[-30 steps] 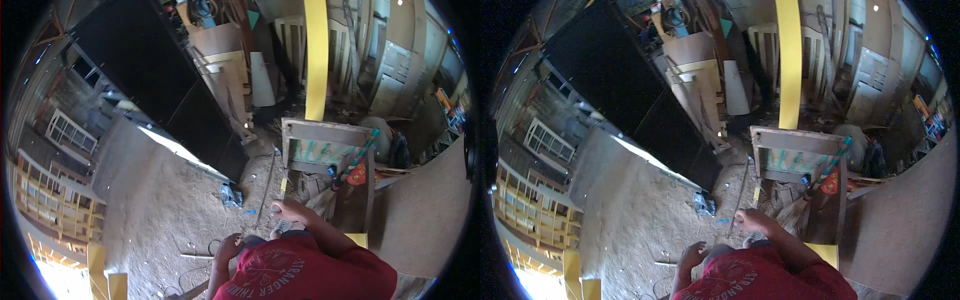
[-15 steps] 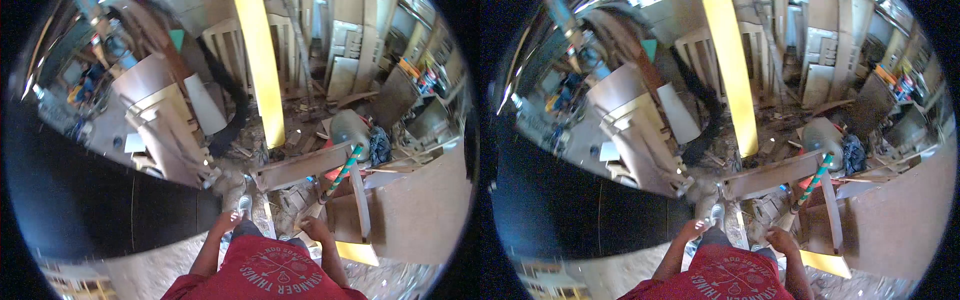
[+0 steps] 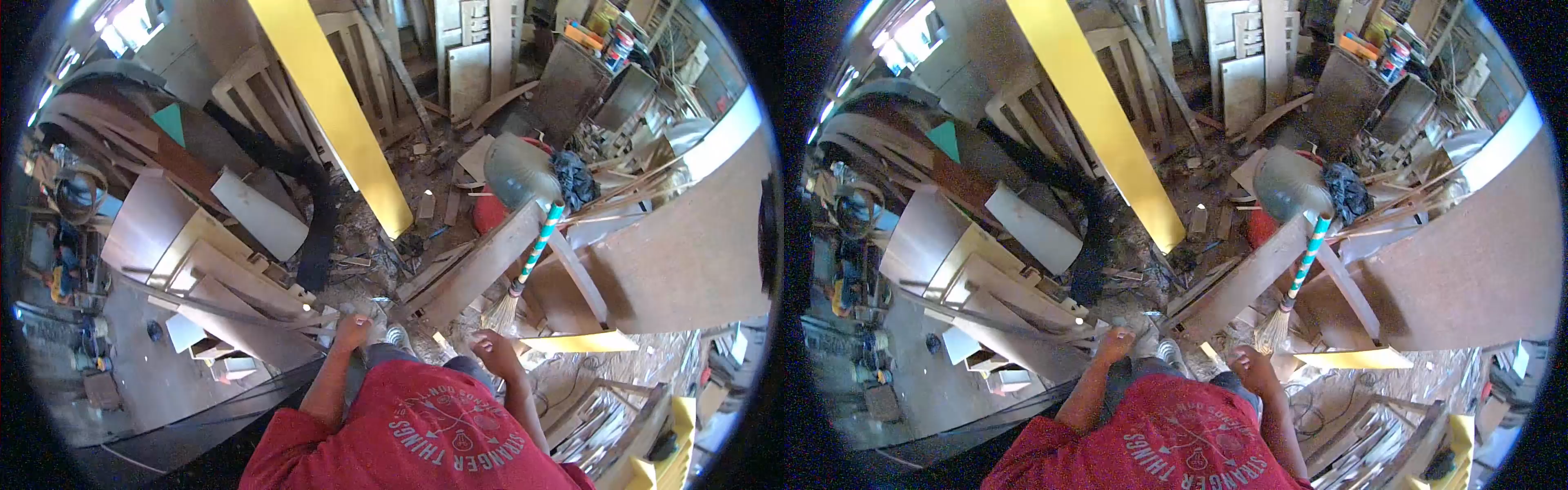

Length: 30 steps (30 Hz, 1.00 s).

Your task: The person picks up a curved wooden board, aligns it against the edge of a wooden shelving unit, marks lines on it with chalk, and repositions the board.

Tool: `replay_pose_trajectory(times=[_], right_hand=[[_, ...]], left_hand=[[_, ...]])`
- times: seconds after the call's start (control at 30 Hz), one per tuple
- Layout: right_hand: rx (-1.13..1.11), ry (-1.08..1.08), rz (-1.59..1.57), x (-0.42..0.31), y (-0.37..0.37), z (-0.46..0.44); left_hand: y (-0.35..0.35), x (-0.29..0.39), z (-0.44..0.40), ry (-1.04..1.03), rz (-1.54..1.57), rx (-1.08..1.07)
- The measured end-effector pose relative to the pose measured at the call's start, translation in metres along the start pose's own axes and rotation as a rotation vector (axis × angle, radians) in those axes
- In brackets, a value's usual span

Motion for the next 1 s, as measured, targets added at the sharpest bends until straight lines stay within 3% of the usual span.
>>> replay_pose_trajectory(times=[0.1,0.27,0.4,0.5,0.6,0.7,0.8,0.83,0.87,0.9,0.93,1.0], right_hand=[[0.011,0.041,-0.048,-0.01,-0.013,-0.009],[-0.04,0.099,-0.068,-0.023,-0.009,-0.025],[0.092,0.181,-0.067,-0.036,-0.011,-0.037],[0.09,0.094,-0.099,-0.037,-0.023,-0.058],[0.141,0.131,-0.018,-0.043,-0.047,-0.1],[0.2,-0.023,0.061,-0.043,-0.06,-0.136],[0.284,-0.073,-0.064,-0.056,-0.063,-0.161],[0.297,-0.11,-0.038,-0.057,-0.064,-0.168],[0.311,-0.152,-0.014,-0.057,-0.066,-0.17],[0.327,-0.195,0.008,-0.058,-0.066,-0.174],[0.355,-0.26,-0.025,-0.059,-0.066,-0.176],[0.345,-0.313,-0.066,-0.061,-0.068,-0.184]], left_hand=[[0.018,0.027,-0.008,0.046,-0.092,-0.053],[0.022,0.033,-0.047,-0.1,-0.007,0.03],[0.059,0.072,-0.079,-0.18,-0.025,0.02],[0.104,0.105,-0.125,-0.06,0.116,0.0],[0.153,0.118,-0.224,-0.097,0.319,0.069],[0.209,0.088,-0.384,-0.19,0.404,0.217],[0.323,0.137,-0.477,-0.073,0.455,0.437],[0.366,0.148,-0.51,-0.151,0.467,0.696],[0.405,0.145,-0.563,-0.188,0.46,0.636],[0.444,0.153,-0.581,-0.161,0.519,0.87],[0.477,0.175,-0.596,-0.026,0.553,0.814],[0.521,0.172,-0.662,-0.167,0.893,0.831]])
Point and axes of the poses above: each hand's wrist, its own z-axis away from the middle knuckle, its own y-axis out of the back of the hand, x = y × z, the point moved 10 cm from there along -z, towards the middle knuckle, and after that the axes turned 9 degrees about -z, right-handed, at the moved point
